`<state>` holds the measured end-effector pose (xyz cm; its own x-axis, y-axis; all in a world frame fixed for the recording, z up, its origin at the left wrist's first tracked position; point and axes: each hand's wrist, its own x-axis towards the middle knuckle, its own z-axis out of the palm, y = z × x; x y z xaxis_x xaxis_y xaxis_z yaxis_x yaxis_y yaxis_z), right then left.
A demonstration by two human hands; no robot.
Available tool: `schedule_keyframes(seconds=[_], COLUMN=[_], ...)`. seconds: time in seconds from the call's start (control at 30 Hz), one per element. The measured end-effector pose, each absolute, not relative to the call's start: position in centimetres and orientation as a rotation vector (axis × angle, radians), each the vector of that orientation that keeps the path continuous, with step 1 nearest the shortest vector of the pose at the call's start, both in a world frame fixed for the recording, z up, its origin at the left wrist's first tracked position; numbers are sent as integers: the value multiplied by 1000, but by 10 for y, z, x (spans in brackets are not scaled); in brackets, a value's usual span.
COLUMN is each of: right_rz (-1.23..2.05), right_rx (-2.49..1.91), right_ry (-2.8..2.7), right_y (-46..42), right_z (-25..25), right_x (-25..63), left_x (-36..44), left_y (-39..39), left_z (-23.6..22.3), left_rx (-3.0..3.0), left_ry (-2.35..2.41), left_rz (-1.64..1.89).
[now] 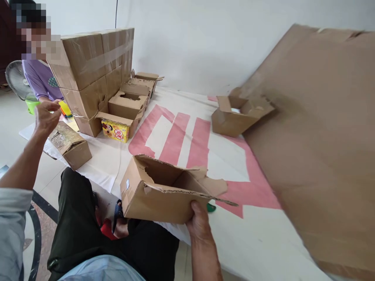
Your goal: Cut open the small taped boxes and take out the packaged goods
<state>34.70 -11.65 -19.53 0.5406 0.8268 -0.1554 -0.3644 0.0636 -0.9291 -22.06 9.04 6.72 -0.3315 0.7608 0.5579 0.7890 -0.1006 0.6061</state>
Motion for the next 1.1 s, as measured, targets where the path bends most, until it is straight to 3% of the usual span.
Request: schedule_keyframes(seconds=[0.2,0.43,1.1], right_rz=[969,1006,962], right_rx=[-1166,-1107,-1084], right_ry=[-396,-432,-424], right_y=[-116,-114,-118], right_z=[-188,-186,-188], right_x=[341,343,342], left_x=[-102,-2,34], left_y=[-10,-77,-117], left_z=[4,-48,-76], left_rx=[-2340,-2679,-2610], left_ry=[-1666,-1333,-1345], left_rz=[-1495,-1890,-2142])
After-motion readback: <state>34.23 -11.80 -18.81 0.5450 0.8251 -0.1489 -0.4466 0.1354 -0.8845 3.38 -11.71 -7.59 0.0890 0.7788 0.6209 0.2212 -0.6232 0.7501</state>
